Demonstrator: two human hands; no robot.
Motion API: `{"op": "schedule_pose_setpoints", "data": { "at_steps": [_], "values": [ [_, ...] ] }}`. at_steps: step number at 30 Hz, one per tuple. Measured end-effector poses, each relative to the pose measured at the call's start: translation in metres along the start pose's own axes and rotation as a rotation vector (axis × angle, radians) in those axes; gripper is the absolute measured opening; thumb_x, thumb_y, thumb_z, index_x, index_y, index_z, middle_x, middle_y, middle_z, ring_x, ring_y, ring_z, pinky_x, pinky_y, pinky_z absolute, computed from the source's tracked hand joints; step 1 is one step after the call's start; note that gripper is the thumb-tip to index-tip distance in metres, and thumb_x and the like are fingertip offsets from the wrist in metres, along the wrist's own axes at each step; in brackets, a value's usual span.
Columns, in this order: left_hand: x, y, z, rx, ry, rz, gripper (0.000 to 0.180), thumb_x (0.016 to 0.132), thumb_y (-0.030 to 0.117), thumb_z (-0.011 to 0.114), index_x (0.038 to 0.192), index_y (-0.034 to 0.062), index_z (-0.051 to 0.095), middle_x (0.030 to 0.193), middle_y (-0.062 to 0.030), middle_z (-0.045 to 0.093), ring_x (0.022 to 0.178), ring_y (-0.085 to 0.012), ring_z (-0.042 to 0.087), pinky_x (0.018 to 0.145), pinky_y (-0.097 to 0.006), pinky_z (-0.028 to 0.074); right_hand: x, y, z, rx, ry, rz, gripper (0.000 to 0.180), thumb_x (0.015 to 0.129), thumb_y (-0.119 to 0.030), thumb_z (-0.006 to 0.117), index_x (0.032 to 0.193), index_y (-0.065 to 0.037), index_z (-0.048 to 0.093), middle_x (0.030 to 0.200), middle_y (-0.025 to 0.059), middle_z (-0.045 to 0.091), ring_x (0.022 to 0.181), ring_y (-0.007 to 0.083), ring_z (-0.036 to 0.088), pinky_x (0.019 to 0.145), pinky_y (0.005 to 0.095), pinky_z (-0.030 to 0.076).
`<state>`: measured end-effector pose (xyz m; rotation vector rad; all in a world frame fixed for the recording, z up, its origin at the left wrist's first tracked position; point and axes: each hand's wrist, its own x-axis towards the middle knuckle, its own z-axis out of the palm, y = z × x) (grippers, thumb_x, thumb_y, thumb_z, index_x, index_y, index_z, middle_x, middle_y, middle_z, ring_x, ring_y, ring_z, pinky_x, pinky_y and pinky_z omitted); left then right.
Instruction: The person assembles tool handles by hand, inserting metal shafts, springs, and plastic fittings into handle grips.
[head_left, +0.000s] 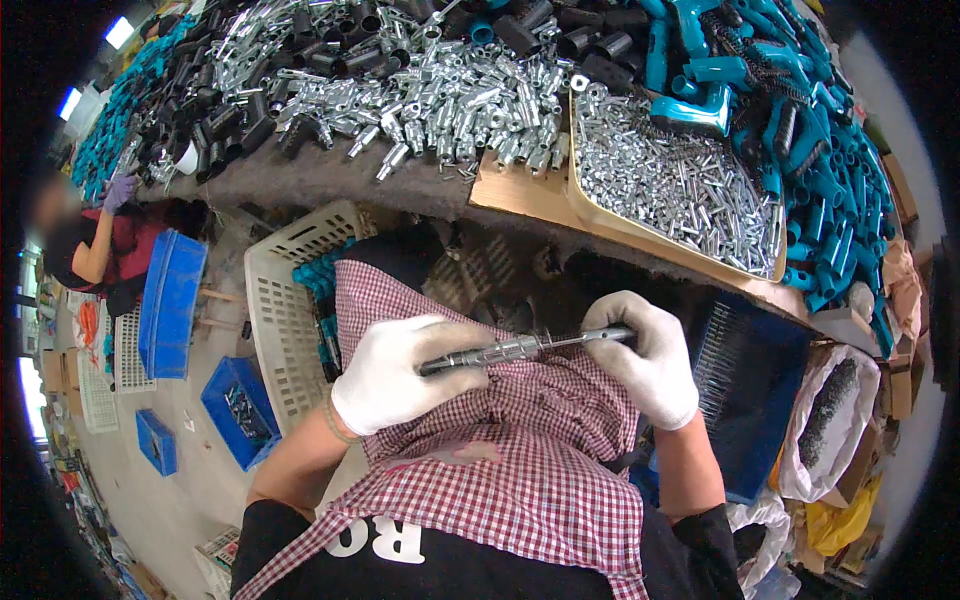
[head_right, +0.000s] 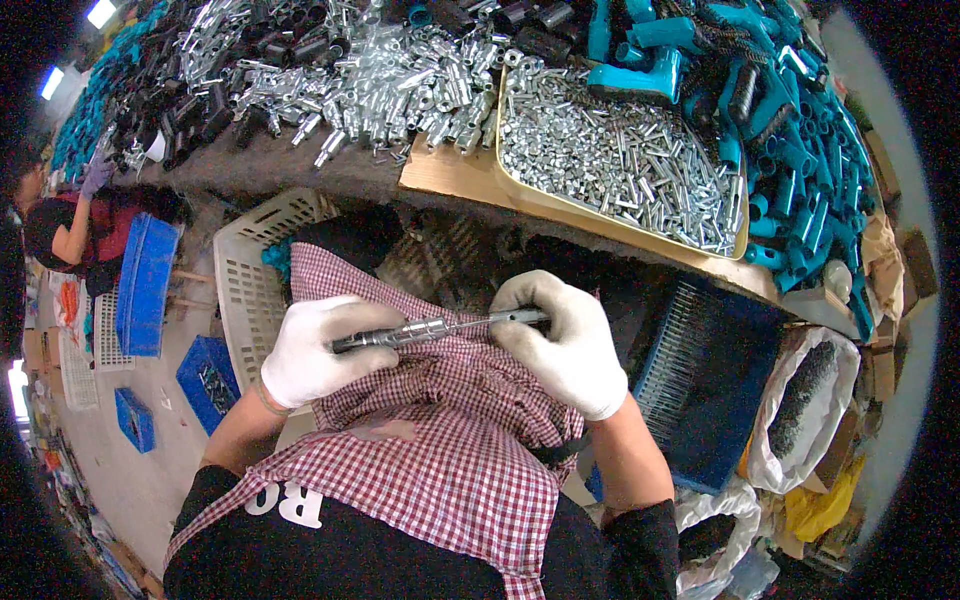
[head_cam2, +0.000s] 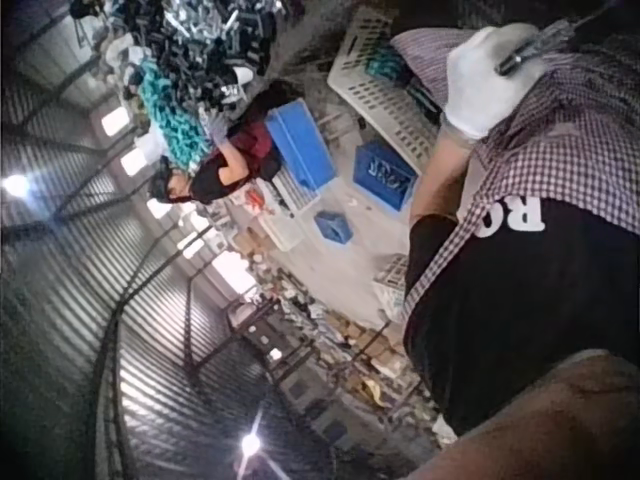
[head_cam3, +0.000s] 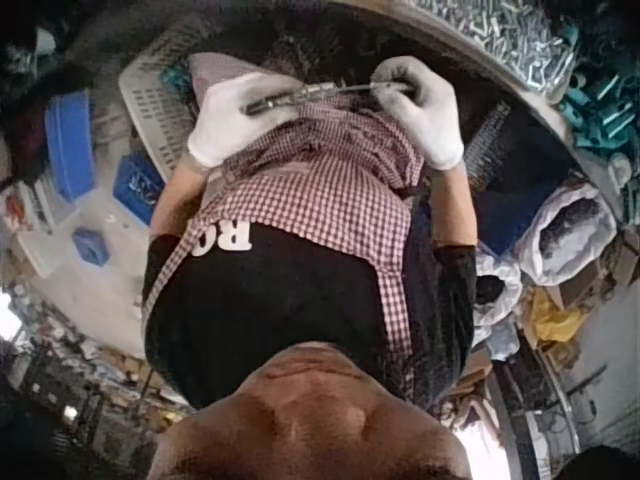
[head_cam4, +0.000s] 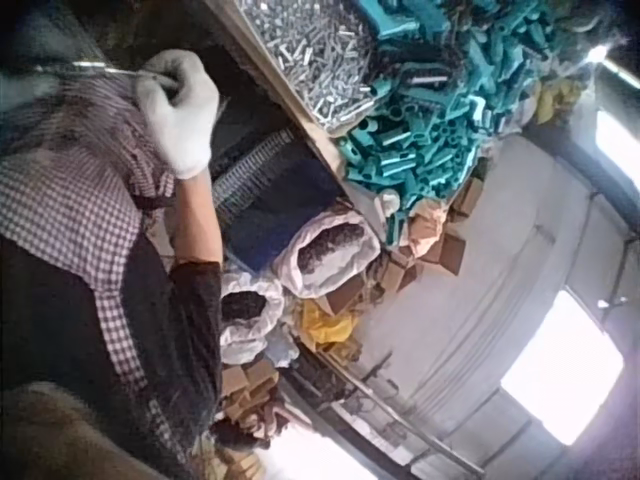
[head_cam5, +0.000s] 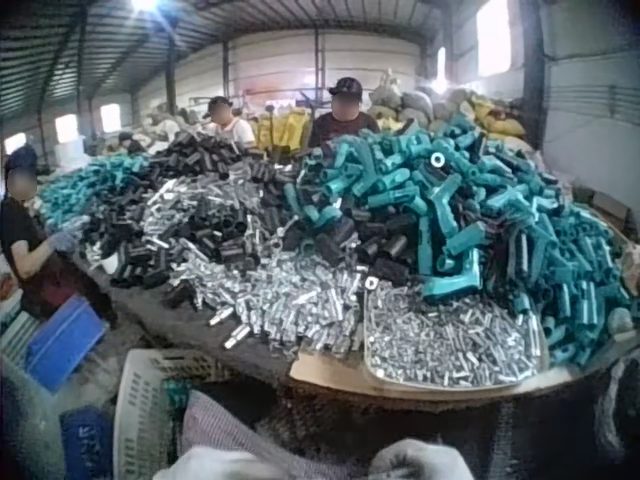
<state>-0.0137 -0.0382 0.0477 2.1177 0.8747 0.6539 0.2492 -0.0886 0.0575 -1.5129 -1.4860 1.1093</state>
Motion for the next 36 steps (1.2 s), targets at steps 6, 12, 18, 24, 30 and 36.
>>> {"op": "schedule_pose_setpoints", "data": {
  "at_steps": [6,12,18,24,30,36],
  "values": [
    [-0.003,0.001,0.007,-0.084,0.011,0.023,0.033,0.069,0.011,0.079,0.099,0.0016,0.072,0.084,-0.0144,0.07,0.073,-0.0263,0.069,0.065,-0.034,0.053,-0.002,0.008,0.021,-0.014,-0.141,-0.113,0.024,0.081,-0.017,0.066,0.097,-0.001,0.058,0.081,0.0111,0.06,0.073,0.0206,0.06,0.068,0.0325,0.048],
    [-0.007,-0.005,0.007,-0.082,-0.064,-0.01,0.033,0.073,0.013,0.079,0.104,0.0043,0.071,0.086,-0.0141,0.07,0.076,-0.0276,0.07,0.068,-0.033,0.055,-0.003,0.025,0.033,0.031,-0.177,-0.147,0.06,0.085,-0.059,0.063,0.098,-0.002,0.049,0.084,0.0053,0.05,0.073,0.0136,0.048,0.066,0.0292,0.044],
    [-0.007,-0.004,0.014,-0.04,-0.046,0.004,0.031,0.076,0.015,0.077,0.104,0.0046,0.071,0.089,-0.0144,0.07,0.078,-0.0285,0.07,0.069,-0.034,0.056,-0.011,0.043,0.042,0.619,-0.091,0.003,0.078,0.088,-0.063,0.057,0.126,0.005,0.05,0.11,0.0173,0.062,0.103,0.025,0.063,0.089,0.0346,0.05],
    [-0.003,-0.001,0.023,-0.048,-0.007,-0.018,0.029,0.076,0.014,0.077,0.103,0.0053,0.071,0.088,-0.0143,0.07,0.078,-0.0289,0.07,0.068,-0.035,0.056,-0.011,0.044,0.06,0.653,-0.155,0.082,0.07,0.098,-0.058,0.041,0.13,0.003,0.054,0.109,0.0101,0.064,0.089,0.0132,0.058,0.077,0.025,0.046],
    [0.002,-0.009,0.029,-0.107,0.048,0.007,0.028,0.076,0.015,0.078,0.102,0.0052,0.071,0.088,-0.0146,0.07,0.077,-0.0295,0.07,0.067,-0.034,0.055,-0.003,0.047,0.077,0.654,-0.062,-0.015,0.073,0.099,-0.06,0.037,0.135,0.002,0.05,0.104,0.0055,0.063,0.079,0.0088,0.05,0.07,0.0218,0.04],
    [0.004,-0.01,0.015,-0.108,0.148,-0.036,0.03,0.073,0.013,0.079,0.1,0.0027,0.072,0.084,-0.0147,0.069,0.07,-0.0255,0.068,0.063,-0.033,0.053,0.034,0.007,0.004,0.308,-0.212,-0.201,0.085,0.092,-0.066,0.045,0.136,0.007,0.045,0.128,0.0204,0.057,0.118,0.0288,0.057,0.104,0.0391,0.041]
  ]
}}
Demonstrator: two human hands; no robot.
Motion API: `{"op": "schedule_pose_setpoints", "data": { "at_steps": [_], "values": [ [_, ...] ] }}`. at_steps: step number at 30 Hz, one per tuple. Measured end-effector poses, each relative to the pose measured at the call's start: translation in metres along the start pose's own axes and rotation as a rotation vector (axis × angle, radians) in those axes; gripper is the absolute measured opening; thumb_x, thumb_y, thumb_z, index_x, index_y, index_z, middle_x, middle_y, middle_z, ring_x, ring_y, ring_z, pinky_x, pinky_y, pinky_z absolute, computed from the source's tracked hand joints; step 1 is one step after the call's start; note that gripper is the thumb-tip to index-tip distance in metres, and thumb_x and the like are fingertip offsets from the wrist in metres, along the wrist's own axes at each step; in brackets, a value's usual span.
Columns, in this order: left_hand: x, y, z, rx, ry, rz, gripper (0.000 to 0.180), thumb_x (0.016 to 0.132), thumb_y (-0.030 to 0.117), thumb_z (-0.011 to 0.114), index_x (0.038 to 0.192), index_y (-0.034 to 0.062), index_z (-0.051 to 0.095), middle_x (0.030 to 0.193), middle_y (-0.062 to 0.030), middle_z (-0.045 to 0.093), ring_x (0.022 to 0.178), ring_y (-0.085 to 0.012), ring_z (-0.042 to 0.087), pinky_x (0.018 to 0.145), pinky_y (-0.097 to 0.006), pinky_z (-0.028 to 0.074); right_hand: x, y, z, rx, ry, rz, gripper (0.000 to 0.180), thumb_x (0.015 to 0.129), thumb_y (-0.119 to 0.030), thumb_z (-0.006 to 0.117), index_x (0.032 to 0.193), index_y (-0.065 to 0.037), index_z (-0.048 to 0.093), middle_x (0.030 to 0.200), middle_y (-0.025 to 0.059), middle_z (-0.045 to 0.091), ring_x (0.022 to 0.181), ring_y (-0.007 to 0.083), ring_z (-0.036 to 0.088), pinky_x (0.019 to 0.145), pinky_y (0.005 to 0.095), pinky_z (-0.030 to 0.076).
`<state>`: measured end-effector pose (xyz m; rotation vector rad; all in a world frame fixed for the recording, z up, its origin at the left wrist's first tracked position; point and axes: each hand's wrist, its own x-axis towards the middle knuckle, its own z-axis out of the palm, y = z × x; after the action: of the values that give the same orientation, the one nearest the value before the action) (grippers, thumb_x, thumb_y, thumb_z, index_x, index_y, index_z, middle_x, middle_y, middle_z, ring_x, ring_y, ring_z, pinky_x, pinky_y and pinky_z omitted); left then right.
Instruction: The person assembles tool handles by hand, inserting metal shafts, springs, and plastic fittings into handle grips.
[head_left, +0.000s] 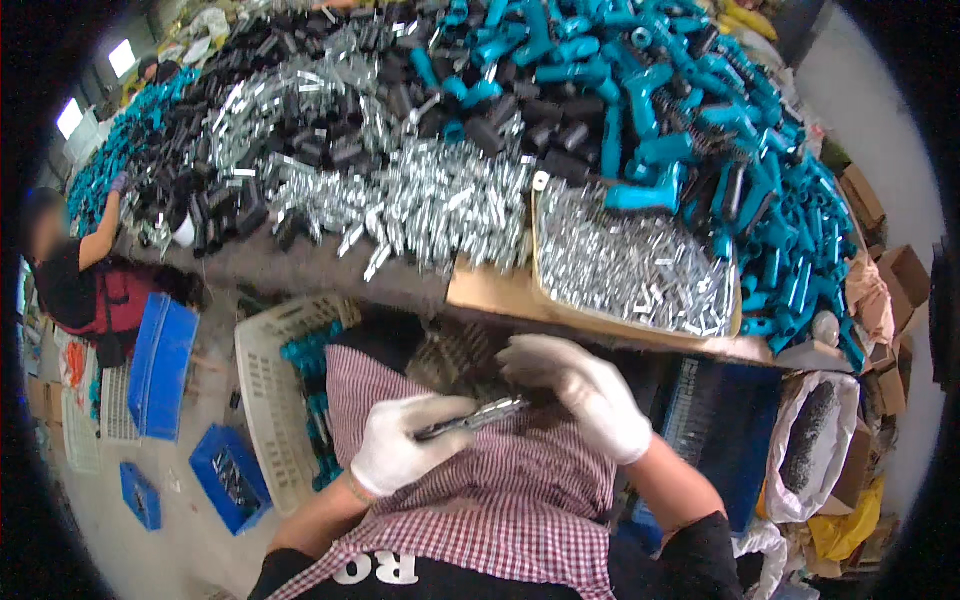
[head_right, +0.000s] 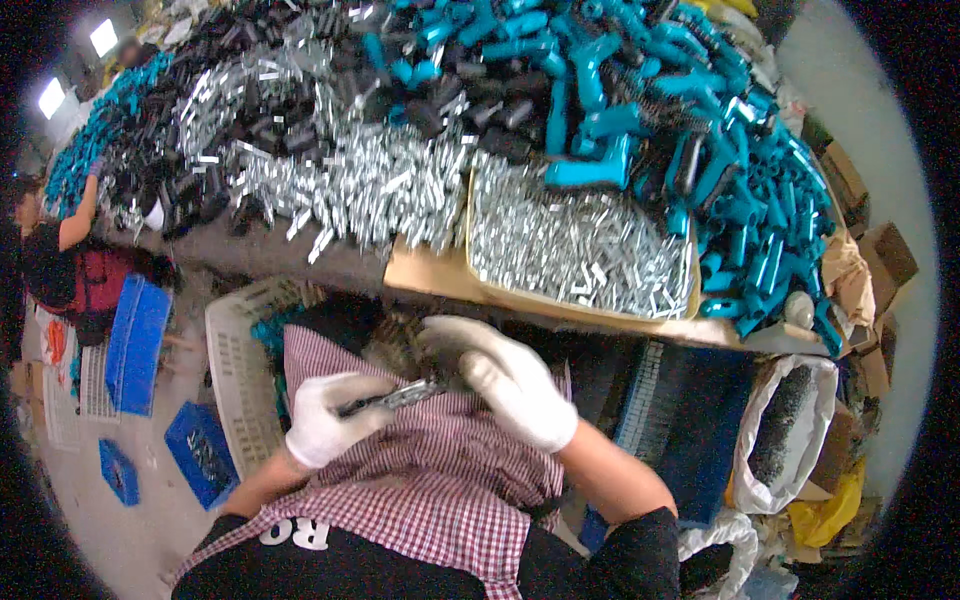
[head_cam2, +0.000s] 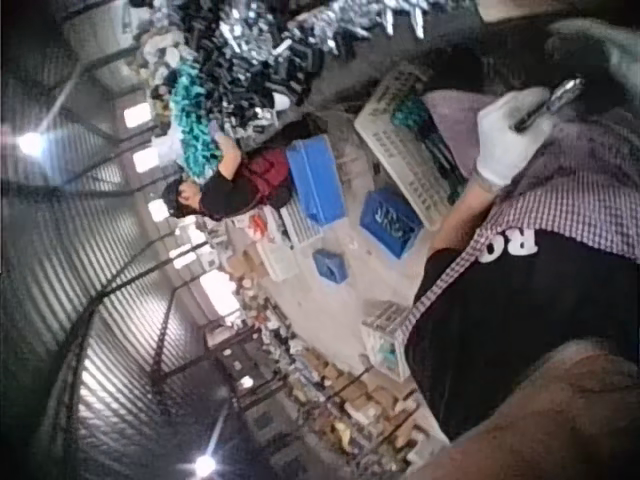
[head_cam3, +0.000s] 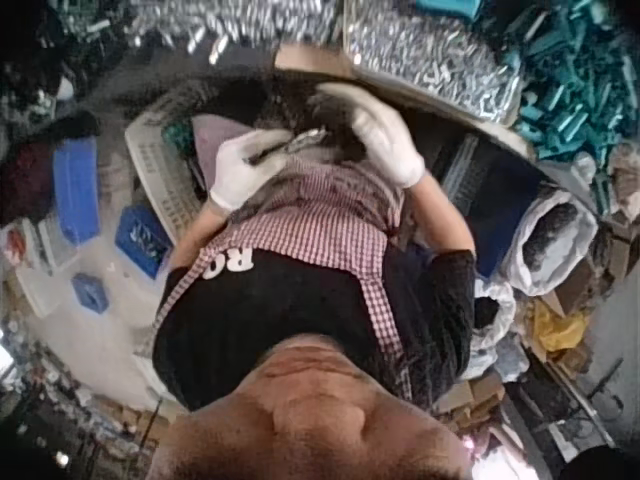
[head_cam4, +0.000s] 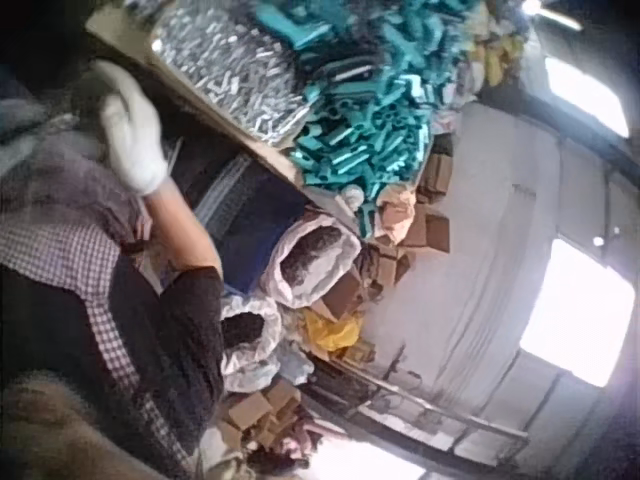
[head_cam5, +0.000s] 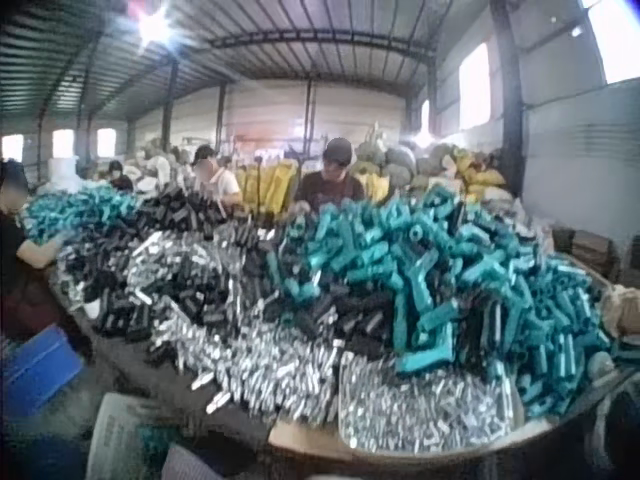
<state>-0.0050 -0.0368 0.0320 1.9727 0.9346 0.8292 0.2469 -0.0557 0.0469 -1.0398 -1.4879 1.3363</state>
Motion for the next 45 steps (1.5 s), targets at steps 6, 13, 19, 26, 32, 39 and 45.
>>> {"op": "schedule_pose_setpoints", "data": {
  "at_steps": [6,13,19,26,32,39,45],
  "values": [
    [0.0,-0.01,-0.014,-0.05,0.097,-0.085,0.028,0.076,0.014,0.077,0.1,0.0003,0.072,0.085,-0.0156,0.071,0.074,-0.0215,0.07,0.067,-0.03,0.053,0.103,-0.081,-0.096,-0.92,0.386,-0.353,0.024,0.092,-0.016,0.055,0.105,-0.001,0.069,0.104,0.0148,0.068,0.102,0.0243,0.066,0.091,0.0342,0.048],
    [0.003,-0.021,-0.02,-0.09,0.073,-0.185,0.03,0.078,0.016,0.076,0.103,0.0011,0.072,0.094,-0.0163,0.072,0.081,-0.0228,0.072,0.074,-0.031,0.055,0.249,-0.064,-0.157,-1.41,0.434,-0.404,0.017,0.085,-0.018,0.06,0.094,-0.011,0.072,0.094,0.0134,0.066,0.093,0.0342,0.063,0.083,0.0432,0.05],
    [0.007,-0.028,-0.032,-0.064,0.124,-0.19,0.03,0.077,0.016,0.076,0.103,0.0024,0.072,0.09,-0.0148,0.072,0.077,-0.0224,0.071,0.071,-0.03,0.054,0.333,-0.073,-0.11,-1.343,0.41,-0.619,0.015,0.082,-0.019,0.061,0.085,-0.013,0.073,0.086,0.0129,0.068,0.086,0.0339,0.065,0.077,0.0436,0.052],
    [0.01,-0.038,-0.044,-0.061,0.135,-0.19,0.03,0.077,0.018,0.076,0.103,0.004,0.072,0.087,-0.0144,0.071,0.072,-0.0236,0.069,0.065,-0.032,0.053,0.333,-0.051,-0.049,-1.898,-0.023,-0.6,0.018,0.076,-0.028,0.068,0.071,-0.011,0.07,0.08,0.0054,0.064,0.089,0.0254,0.059,0.074,0.039,0.045],
    [0.009,-0.039,-0.044,-0.097,0.081,-0.229,0.031,0.075,0.012,0.076,0.103,0.0002,0.071,0.095,-0.0162,0.072,0.085,-0.0243,0.071,0.077,-0.032,0.055,0.336,-0.012,-0.024,-2.046,0.244,-0.352,0.026,0.074,-0.035,0.072,0.08,-0.01,0.069,0.082,0.0056,0.066,0.089,0.0244,0.06,0.073,0.0377,0.043],
    [0.001,-0.032,-0.052,-0.042,0.141,-0.121,0.029,0.077,0.016,0.076,0.103,0.0033,0.071,0.093,-0.0151,0.071,0.078,-0.0259,0.07,0.069,-0.032,0.055,0.349,-0.005,-0.027,-2.009,0.412,-0.35,0.012,0.079,-0.013,0.06,0.09,-0.008,0.062,0.076,0.0065,0.067,0.084,0.0249,0.063,0.072,0.0388,0.042],
    [-0.002,-0.025,-0.048,0.026,0.136,-0.103,0.029,0.077,0.016,0.077,0.102,0.0035,0.072,0.091,-0.0142,0.071,0.077,-0.0249,0.07,0.069,-0.032,0.055,0.283,-0.095,-0.056,-1.507,0.568,-0.566,0.022,0.075,-0.019,0.065,0.092,-0.005,0.063,0.087,0.0159,0.064,0.088,0.034,0.063,0.077,0.0417,0.05]
  ]
}}
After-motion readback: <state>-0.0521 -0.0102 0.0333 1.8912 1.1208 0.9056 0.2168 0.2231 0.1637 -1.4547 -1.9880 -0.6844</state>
